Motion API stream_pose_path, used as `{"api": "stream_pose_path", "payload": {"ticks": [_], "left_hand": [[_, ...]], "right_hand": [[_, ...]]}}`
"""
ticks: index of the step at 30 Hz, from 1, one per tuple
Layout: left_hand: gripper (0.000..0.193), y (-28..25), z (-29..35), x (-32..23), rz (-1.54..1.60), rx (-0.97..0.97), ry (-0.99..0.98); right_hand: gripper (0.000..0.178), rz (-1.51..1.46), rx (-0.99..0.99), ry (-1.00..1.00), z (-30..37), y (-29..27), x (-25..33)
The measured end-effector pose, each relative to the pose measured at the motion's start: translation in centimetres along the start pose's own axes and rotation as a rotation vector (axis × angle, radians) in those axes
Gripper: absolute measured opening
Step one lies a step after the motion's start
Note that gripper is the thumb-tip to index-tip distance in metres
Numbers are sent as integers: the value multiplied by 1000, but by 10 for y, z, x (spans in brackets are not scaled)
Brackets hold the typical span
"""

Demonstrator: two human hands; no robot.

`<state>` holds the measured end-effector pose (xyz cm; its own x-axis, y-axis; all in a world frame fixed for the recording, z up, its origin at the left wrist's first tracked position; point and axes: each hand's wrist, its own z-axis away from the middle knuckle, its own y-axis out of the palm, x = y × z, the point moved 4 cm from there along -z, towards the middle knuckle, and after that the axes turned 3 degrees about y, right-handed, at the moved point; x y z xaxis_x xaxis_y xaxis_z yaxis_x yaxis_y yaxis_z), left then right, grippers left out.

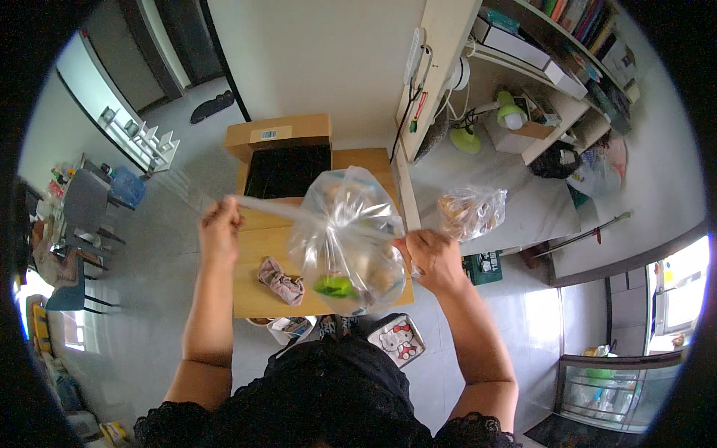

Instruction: The person cleans a wooden table and a nearby shelf using a cloth, then washes the cloth in the kitchen sink. They move plastic bags and other items aside to wipe the surfaces, then rinse and wring the cloth under running water.

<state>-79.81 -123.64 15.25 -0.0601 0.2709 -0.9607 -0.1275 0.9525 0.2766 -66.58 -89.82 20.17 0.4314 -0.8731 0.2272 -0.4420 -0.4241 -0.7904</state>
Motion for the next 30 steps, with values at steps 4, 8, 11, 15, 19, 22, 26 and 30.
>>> {"api": "stream_pose_path", "payload": {"ticks": [4, 8, 11, 15, 19, 22, 26, 30], "left_hand": [[17, -51, 4, 153, -110, -169, -275], [19, -55, 23, 219, -160, -260, -487], [21, -63, 29, 242, -209, -173, -491], [24, -40, 39, 236, -360, -1, -338], [25, 17, 58, 206, -678, 277, -185], [18, 57, 73, 200, -676, 519, 37], [40, 82, 73, 218, -469, 836, 100], [68, 62, 62, 271, -654, 1013, -62]], "right_hand": [[30, 23, 205, 276, 83, 105, -43], [33, 28, 325, 590, 131, 166, -66], [36, -270, 236, 908, 164, 204, -92], [37, -1084, 219, 1369, 147, 238, -65], [30, -1298, 332, 1261, 154, 301, -48], [33, -818, 429, 886, 143, 322, -32], [35, -804, 390, 886, 188, 368, -52], [32, -847, 639, 944, 146, 334, -44]]}}
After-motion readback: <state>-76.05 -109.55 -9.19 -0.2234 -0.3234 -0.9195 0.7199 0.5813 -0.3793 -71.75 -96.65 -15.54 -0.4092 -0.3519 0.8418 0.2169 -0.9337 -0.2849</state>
